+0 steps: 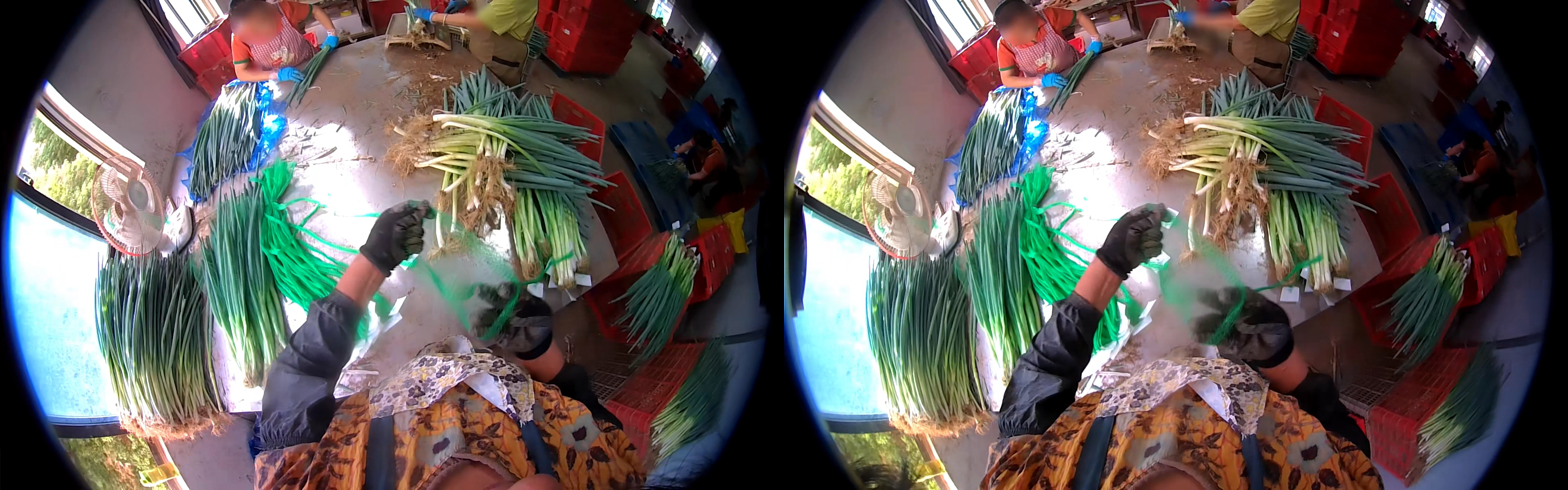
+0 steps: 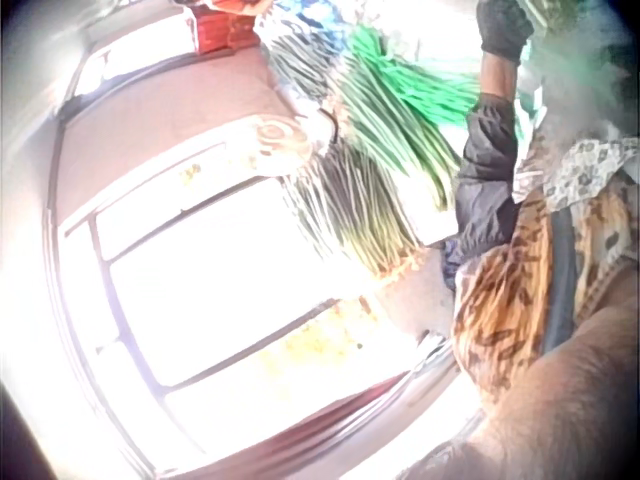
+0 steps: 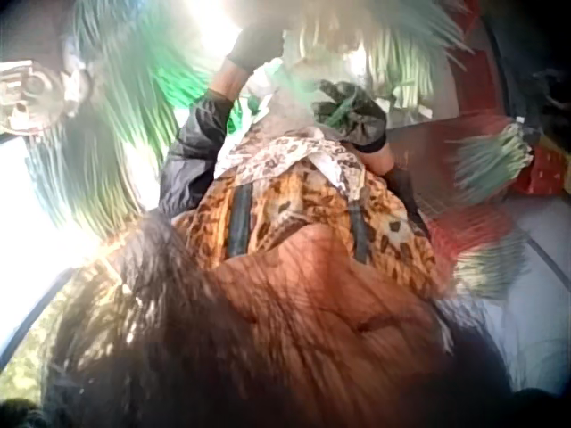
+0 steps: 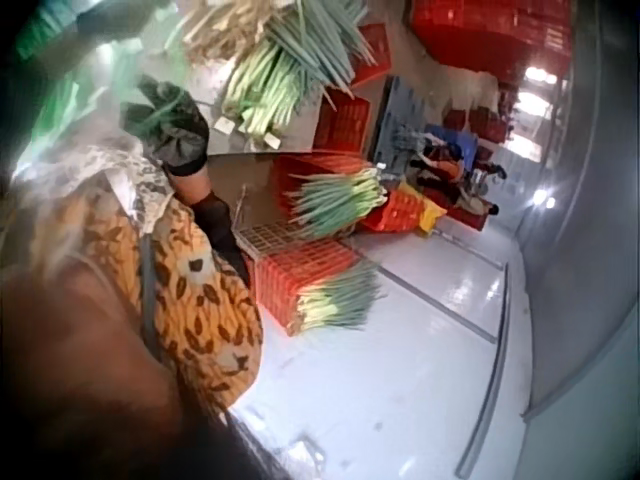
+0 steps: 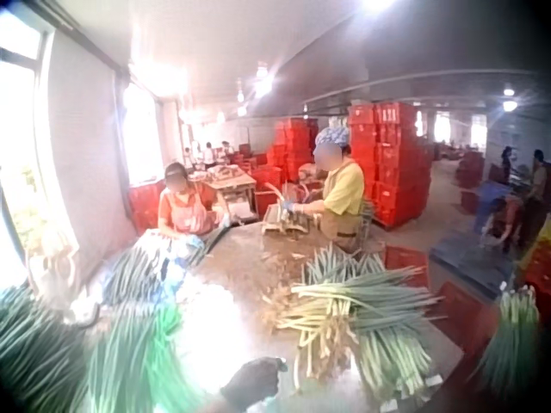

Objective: The person gathers green onions from a pile on a metal table and secures them into bunches using green plastic ties by hand.

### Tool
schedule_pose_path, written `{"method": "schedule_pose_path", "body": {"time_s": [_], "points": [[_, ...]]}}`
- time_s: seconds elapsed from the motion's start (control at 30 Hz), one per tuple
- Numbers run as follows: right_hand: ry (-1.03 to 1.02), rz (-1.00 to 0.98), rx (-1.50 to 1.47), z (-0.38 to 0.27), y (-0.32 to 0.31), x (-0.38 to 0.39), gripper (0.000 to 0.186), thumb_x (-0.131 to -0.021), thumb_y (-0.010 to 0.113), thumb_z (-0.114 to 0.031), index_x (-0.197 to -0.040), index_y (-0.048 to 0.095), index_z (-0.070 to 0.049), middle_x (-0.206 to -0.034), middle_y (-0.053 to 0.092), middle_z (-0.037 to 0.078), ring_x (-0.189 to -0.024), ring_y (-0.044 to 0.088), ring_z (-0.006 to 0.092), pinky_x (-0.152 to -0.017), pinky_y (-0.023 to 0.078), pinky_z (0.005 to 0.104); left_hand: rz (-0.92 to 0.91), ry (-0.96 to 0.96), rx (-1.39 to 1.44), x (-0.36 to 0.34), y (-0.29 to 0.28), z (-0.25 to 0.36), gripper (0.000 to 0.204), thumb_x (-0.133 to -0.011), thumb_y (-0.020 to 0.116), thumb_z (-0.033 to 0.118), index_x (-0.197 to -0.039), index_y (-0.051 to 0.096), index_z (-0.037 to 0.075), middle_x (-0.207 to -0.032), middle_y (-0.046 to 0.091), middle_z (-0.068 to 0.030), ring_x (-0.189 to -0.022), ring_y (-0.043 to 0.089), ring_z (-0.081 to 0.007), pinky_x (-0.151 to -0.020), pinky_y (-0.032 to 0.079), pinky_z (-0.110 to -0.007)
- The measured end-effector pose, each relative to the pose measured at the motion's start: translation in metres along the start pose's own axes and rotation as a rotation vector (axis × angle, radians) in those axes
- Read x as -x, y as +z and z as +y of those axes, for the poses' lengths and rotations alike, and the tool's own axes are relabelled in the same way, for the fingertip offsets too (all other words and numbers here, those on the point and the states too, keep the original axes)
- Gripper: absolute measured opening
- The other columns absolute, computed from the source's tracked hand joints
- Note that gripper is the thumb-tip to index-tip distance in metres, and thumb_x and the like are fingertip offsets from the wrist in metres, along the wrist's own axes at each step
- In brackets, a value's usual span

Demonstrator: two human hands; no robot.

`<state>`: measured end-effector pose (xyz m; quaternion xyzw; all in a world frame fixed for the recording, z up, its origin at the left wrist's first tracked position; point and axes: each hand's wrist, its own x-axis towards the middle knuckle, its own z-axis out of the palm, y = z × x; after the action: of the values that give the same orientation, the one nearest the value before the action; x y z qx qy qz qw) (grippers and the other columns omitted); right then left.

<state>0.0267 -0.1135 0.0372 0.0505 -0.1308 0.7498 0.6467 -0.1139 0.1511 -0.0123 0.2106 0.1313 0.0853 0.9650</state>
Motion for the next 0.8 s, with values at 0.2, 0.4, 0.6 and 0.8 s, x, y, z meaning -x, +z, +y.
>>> {"method": "schedule_pose_path", "body": {"time_s": [0.2, 0.4, 0.6, 0.8], "points": [[0.314, -0.131, 0.28, -0.013, -0.019, -0.097, 0.039, -0.091, 0.058, -0.025, -0.121, 0.051, 0.0, -0.115, 0.059, 0.022, -0.091, 0.064, 0.0243, -0.072, 0.054, 0.0325, 0.097, 0.299, -0.496, -0.103, -0.008, -0.031, 0.014, -0.093, 0.051, 0.021, -0.093, 0.061, 0.011, -0.068, 0.052, 0.002, -0.055, 0.048, -0.0095, -0.05, 0.039, -0.024], [-0.077, -0.12, 1.733, -0.132, 0.035, -0.224, 0.042, -0.078, 0.071, -0.01, -0.118, 0.058, -0.005, -0.103, 0.063, 0.006, -0.079, 0.062, 0.0131, -0.071, 0.05, 0.0269, 0.198, 0.552, -1.126, -0.103, -0.024, -0.025, 0.022, -0.089, 0.056, 0.003, -0.11, 0.062, 0.001, -0.092, 0.068, -0.0063, -0.078, 0.063, -0.0162, -0.072, 0.053, -0.03], [-0.697, 0.491, 1.162, -0.202, -0.148, -0.273, 0.043, -0.078, 0.071, -0.012, -0.117, 0.057, -0.001, -0.112, 0.06, 0.011, -0.105, 0.058, 0.0263, -0.089, 0.049, 0.0353, 0.502, 0.372, -1.69, -0.112, -0.052, 0.106, 0.022, -0.08, 0.065, 0.006, -0.102, 0.066, 0.005, -0.089, 0.068, -0.0107, -0.073, 0.065, -0.0185, -0.066, 0.051, -0.031], [-0.553, 0.673, 1.215, -0.208, -0.29, -0.272, 0.027, -0.086, 0.057, -0.007, -0.111, 0.06, 0.002, -0.109, 0.062, 0.018, -0.104, 0.059, 0.0298, -0.091, 0.047, 0.0375, 0.556, 0.574, -2.074, -0.211, -0.033, 0.222, 0.032, -0.066, 0.065, -0.004, -0.098, 0.065, 0.003, -0.091, 0.068, -0.008, -0.085, 0.064, -0.017, -0.073, 0.051, -0.03]]}}
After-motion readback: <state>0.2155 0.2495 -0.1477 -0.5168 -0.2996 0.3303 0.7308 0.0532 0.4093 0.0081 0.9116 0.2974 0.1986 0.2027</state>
